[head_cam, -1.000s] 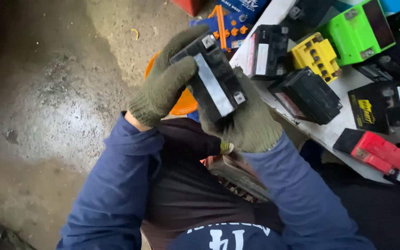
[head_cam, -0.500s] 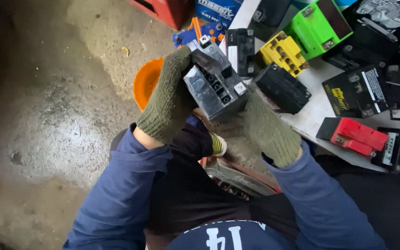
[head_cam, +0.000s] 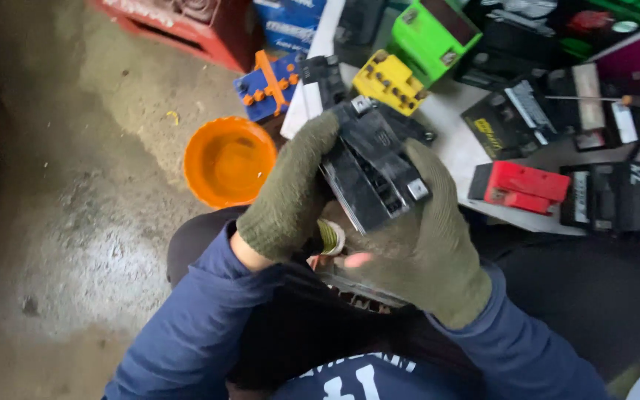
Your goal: Servicing and cleaning various lead-acid batteries using a cloth and a screwdriver.
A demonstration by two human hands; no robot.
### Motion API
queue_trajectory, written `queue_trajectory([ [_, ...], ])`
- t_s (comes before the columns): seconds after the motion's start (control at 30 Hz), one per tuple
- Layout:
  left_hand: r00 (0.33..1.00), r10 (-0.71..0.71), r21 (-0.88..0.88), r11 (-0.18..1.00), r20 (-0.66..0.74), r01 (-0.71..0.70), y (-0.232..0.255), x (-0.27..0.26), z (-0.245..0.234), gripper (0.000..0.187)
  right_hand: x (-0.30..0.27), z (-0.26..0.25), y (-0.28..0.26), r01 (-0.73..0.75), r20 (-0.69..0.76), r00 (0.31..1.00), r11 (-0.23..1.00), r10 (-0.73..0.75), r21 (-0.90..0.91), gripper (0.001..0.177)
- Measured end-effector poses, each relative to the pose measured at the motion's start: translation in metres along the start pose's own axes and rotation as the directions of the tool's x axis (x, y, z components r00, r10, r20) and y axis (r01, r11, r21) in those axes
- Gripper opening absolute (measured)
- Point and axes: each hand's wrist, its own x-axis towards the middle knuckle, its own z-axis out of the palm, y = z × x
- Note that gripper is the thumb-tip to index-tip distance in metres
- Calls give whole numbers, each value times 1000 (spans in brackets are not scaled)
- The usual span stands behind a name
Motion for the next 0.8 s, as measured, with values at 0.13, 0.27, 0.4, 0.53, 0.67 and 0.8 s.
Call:
queue_trajectory([
  [0.13,990,72,215,972,119,-96,13,16,42,54,-41,-10,8,-524,70,836,755,544,394,111],
  [0.27,959,-282,-101,953,41,285,29,34,94,51,-66,-16,21,-777,49,628,621,777,106,114],
  [0.4,896,-443,3,897,-29,443,30,49,132,51,-63,-27,42,-835,46,542,532,839,141,106],
  [0.53,857,-512,32,859,54,511,25,63,156,62,-69,-30,59,-933,49,346,338,937,125,94],
  [0.67,858,-508,-144,846,74,513,7,72,176,60,-103,-7,83,-923,-28,351,351,936,154,100],
  [0.8,923,-374,67,927,89,369,-3,78,177,44,-97,6,101,-937,-89,292,304,952,174,95],
])
